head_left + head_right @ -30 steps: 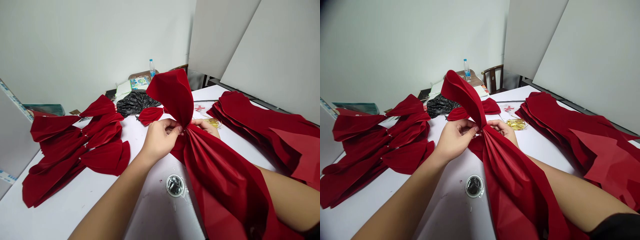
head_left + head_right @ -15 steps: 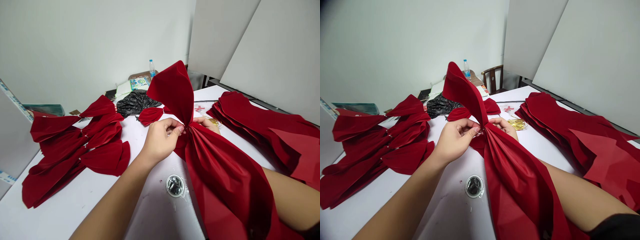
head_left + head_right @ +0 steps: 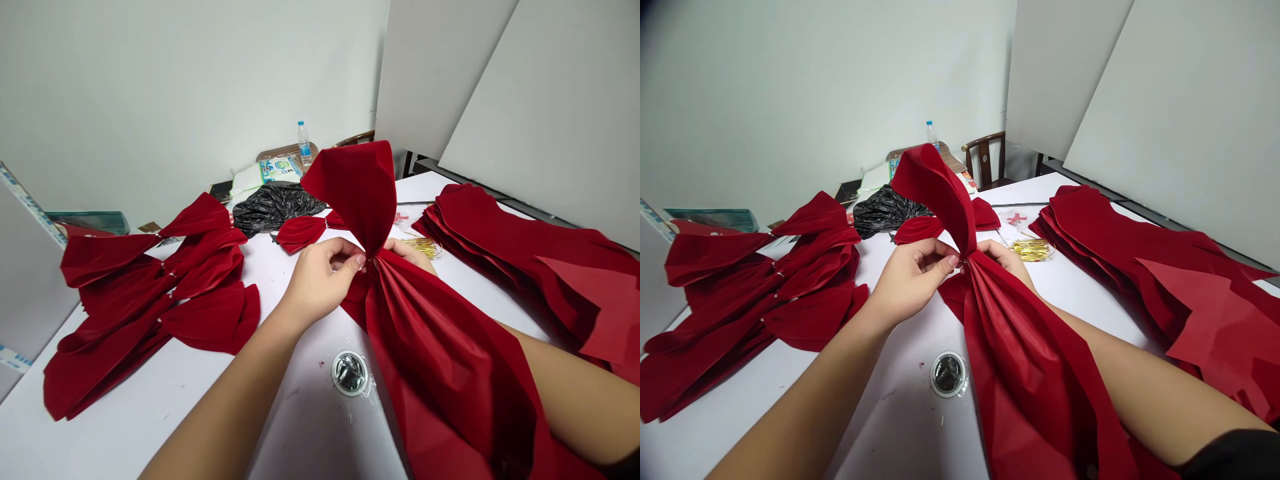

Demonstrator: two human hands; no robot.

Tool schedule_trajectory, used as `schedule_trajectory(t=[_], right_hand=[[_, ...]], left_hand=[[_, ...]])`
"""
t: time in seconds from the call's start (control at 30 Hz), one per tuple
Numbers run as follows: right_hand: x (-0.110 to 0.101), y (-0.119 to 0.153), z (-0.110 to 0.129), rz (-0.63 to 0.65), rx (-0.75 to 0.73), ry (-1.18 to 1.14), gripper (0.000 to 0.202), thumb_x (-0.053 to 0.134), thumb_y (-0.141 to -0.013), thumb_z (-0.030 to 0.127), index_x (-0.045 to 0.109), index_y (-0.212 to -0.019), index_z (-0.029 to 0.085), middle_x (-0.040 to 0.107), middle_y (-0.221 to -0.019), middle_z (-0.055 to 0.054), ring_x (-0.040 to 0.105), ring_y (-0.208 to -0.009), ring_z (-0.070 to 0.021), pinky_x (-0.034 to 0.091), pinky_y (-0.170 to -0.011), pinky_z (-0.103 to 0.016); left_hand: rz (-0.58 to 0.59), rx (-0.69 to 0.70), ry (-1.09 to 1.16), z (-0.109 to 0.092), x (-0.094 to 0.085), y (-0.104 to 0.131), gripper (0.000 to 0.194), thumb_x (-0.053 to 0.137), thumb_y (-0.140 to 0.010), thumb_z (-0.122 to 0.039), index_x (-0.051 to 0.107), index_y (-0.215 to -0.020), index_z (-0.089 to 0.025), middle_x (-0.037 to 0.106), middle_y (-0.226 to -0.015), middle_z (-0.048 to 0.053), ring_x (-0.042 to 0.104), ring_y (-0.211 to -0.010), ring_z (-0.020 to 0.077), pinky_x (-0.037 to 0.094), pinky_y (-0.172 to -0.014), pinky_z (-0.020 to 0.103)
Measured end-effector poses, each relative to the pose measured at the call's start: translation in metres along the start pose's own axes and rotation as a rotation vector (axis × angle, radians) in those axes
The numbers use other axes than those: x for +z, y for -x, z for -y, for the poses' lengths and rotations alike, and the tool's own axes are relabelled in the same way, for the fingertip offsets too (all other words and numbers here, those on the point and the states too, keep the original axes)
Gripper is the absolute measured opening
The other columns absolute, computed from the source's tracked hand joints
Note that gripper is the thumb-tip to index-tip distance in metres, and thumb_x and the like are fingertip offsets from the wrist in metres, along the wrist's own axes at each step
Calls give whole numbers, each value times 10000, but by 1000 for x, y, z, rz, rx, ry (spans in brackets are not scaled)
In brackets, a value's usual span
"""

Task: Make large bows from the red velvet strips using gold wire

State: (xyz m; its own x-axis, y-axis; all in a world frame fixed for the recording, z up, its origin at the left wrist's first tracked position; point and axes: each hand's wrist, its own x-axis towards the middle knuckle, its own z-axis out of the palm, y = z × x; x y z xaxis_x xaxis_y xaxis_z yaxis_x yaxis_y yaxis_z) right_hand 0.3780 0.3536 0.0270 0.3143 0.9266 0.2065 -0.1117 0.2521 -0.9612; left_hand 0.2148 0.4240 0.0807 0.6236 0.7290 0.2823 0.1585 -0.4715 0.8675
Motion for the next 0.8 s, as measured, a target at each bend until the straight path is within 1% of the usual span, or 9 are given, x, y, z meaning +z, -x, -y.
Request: schedule_trajectory(t=[0.07, 0.13, 0.2, 0.23, 0.37, 0.47, 0.6, 0.7, 0.8], right_hand=[[1, 0, -1, 20, 18, -25, 324, 842, -720, 477, 682, -850, 227, 738, -814, -33, 711, -745, -210, 598, -721, -340], [1, 2, 0, 21, 43, -63, 334, 827, -751, 500, 664, -848, 224, 737, -801, -27, 708, -721, -190, 595, -710, -317], [2, 4, 1, 16, 47, -86, 337, 824, -770, 496, 653, -860, 220, 742, -823, -26, 705, -726, -173, 590, -708, -292], [1, 6, 2, 16, 37, -82, 334, 830, -771, 486, 654, -869, 219, 745, -836, -26, 702, -730, -166, 586, -706, -279], [0, 8, 4, 13, -12, -47, 321, 844, -770, 459, 667, -869, 210, 740, -842, -25, 681, -723, -144, 574, -708, -248], [1, 8, 5, 7, 25, -66, 331, 865, -750, 442, 661, -872, 212, 722, -809, -8, 659, -690, -129, 563, -685, -230], [7, 8, 8, -31, 37, -91, 377, 925, -656, 401, 639, -804, 205, 647, -686, 37, 568, -580, -94, 550, -653, -214], [10, 7, 11, -36, 34, -75, 427, 971, -546, 350, 648, -782, 200, 621, -656, 47, 529, -546, -89, 544, -624, -220], [9, 6, 12, -32, 58, -82, 416, 960, -557, 375, 657, -783, 201, 621, -639, 44, 530, -528, -92, 538, -599, -227]], left_hand=[[-38, 103, -79, 2, -2, 0, 94, 620, -879, -139, 710, -885, -166, 766, -898, 39, 716, -818, 170, 569, -738, 279], [-88, 217, -174, 2, -2, 1, 206, 561, -834, -42, 707, -889, -176, 749, -923, 29, 693, -856, 164, 546, -743, 269], [-94, 296, -235, 2, -2, 2, 281, 513, -766, 22, 695, -840, -178, 728, -906, 24, 673, -866, 162, 530, -739, 267], [-88, 317, -245, 2, -1, 3, 271, 512, -754, 23, 685, -812, -177, 717, -889, 24, 664, -854, 162, 527, -731, 267], [-76, 333, -232, -1, 2, 5, 128, 579, -814, -74, 657, -795, -174, 692, -858, 29, 645, -805, 153, 532, -691, 258], [-86, 288, -221, -2, 3, 5, 103, 605, -808, -87, 648, -849, -171, 696, -874, 28, 650, -776, 142, 536, -689, 254], [-69, 275, -239, 1, 2, 4, 21, 652, -834, -149, 656, -827, -169, 688, -865, 33, 642, -765, 147, 538, -703, 272], [-47, 309, -284, 3, 2, 3, 77, 648, -870, -169, 652, -794, -173, 687, -851, 36, 639, -799, 162, 516, -725, 287], [-54, 317, -284, 3, 3, 3, 89, 627, -877, -145, 640, -795, -175, 687, -832, 30, 629, -771, 154, 498, -722, 284]])
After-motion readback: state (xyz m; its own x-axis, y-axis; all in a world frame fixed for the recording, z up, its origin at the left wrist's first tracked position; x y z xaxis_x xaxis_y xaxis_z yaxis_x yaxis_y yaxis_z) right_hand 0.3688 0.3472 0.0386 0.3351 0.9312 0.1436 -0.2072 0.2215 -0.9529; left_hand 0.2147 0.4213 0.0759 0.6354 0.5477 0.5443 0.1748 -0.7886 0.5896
